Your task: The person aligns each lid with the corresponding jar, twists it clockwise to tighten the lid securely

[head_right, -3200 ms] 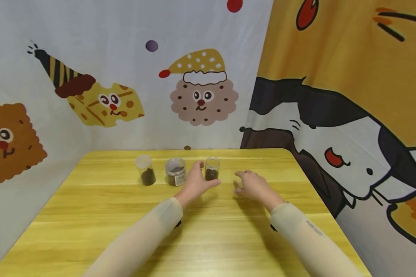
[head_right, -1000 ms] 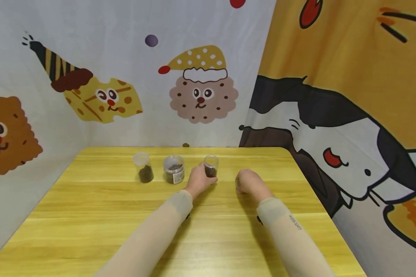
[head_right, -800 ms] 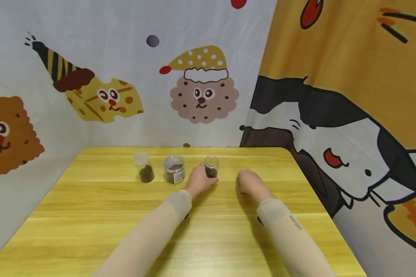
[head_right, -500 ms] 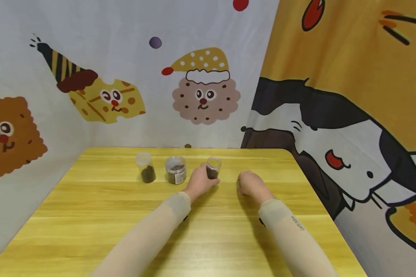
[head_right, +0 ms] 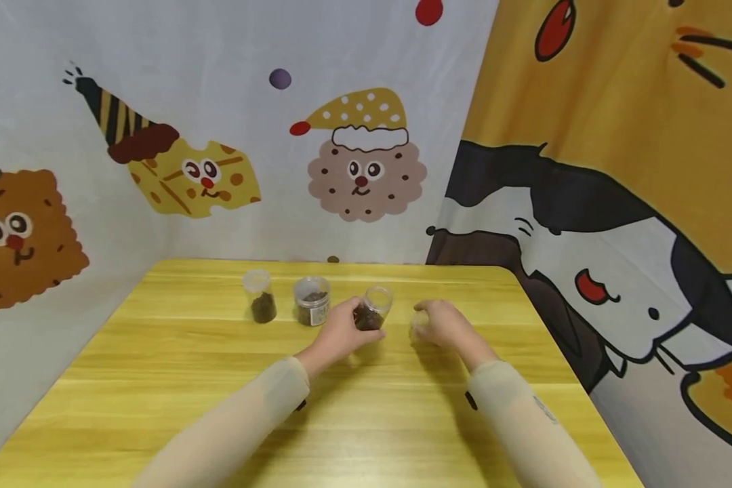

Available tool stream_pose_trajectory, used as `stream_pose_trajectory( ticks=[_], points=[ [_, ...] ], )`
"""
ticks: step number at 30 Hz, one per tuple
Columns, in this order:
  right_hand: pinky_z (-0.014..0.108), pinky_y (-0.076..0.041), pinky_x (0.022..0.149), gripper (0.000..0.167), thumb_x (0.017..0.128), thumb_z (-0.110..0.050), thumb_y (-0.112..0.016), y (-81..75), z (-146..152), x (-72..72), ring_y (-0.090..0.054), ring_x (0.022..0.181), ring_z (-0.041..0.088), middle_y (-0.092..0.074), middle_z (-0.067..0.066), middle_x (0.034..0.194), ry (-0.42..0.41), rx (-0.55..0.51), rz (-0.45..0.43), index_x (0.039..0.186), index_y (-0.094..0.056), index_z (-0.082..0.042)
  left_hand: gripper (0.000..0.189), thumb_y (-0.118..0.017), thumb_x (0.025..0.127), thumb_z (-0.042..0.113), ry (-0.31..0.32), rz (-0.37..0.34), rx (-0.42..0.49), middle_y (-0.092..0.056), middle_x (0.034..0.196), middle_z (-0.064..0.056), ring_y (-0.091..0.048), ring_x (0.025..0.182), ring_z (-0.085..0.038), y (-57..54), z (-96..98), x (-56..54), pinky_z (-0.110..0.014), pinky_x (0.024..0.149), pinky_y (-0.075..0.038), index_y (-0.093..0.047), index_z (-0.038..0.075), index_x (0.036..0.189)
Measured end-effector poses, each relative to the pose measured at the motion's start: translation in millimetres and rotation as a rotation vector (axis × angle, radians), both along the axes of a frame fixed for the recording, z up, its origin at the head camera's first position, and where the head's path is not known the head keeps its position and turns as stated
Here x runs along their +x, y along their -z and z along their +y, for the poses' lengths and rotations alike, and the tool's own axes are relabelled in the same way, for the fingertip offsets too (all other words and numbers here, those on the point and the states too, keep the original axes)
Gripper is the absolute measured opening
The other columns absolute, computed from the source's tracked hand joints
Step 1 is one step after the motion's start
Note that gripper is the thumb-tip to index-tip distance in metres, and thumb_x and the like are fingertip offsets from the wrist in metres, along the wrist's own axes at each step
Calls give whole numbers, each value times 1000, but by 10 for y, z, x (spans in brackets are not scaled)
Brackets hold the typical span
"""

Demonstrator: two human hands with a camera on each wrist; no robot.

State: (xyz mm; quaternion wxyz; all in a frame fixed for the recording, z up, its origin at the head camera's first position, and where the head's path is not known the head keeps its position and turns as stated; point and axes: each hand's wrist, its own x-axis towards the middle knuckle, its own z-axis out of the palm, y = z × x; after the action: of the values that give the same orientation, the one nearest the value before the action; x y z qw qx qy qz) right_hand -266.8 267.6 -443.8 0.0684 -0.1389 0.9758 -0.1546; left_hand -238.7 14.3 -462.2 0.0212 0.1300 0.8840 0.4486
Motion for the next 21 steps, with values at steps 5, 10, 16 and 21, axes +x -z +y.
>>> stream_pose_trajectory(
  ticks=[5,10,16,21],
  points=[
    [57,-59,99,60,98,-28,-80,-150,-95,105,-68,122,42,-67,23,143,-24,-105,43,149,-61,-4,64,-90,88,40,41,24,37,-67,136,-5,-63,128,-26,-58,-276,167,-48,109,-55,-64,15,140],
    [51,-63,93,58,100,-31,-78,-260,-203,265,-70,119,38,-69,19,141,-48,-226,63,149,-61,-6,54,-91,87,38,49,67,47,-68,132,-2,-63,126,-23,-51,-552,327,-49,107,-55,-67,17,132],
    [44,-64,94,61,100,-37,-78,-332,-304,413,-71,124,33,-66,14,147,-76,-437,-15,153,-58,-14,57,-92,86,31,-8,98,15,-72,133,-1,-66,127,-25,23,-950,505,-52,108,-55,-68,17,135],
    [40,-63,93,62,100,-43,-76,-389,-453,452,-70,124,29,-67,10,145,-91,-529,-73,154,-57,-19,65,-93,84,29,-76,128,-71,-73,136,-8,-68,128,-31,4,-1236,585,-55,108,-55,-66,12,140]
  ],
)
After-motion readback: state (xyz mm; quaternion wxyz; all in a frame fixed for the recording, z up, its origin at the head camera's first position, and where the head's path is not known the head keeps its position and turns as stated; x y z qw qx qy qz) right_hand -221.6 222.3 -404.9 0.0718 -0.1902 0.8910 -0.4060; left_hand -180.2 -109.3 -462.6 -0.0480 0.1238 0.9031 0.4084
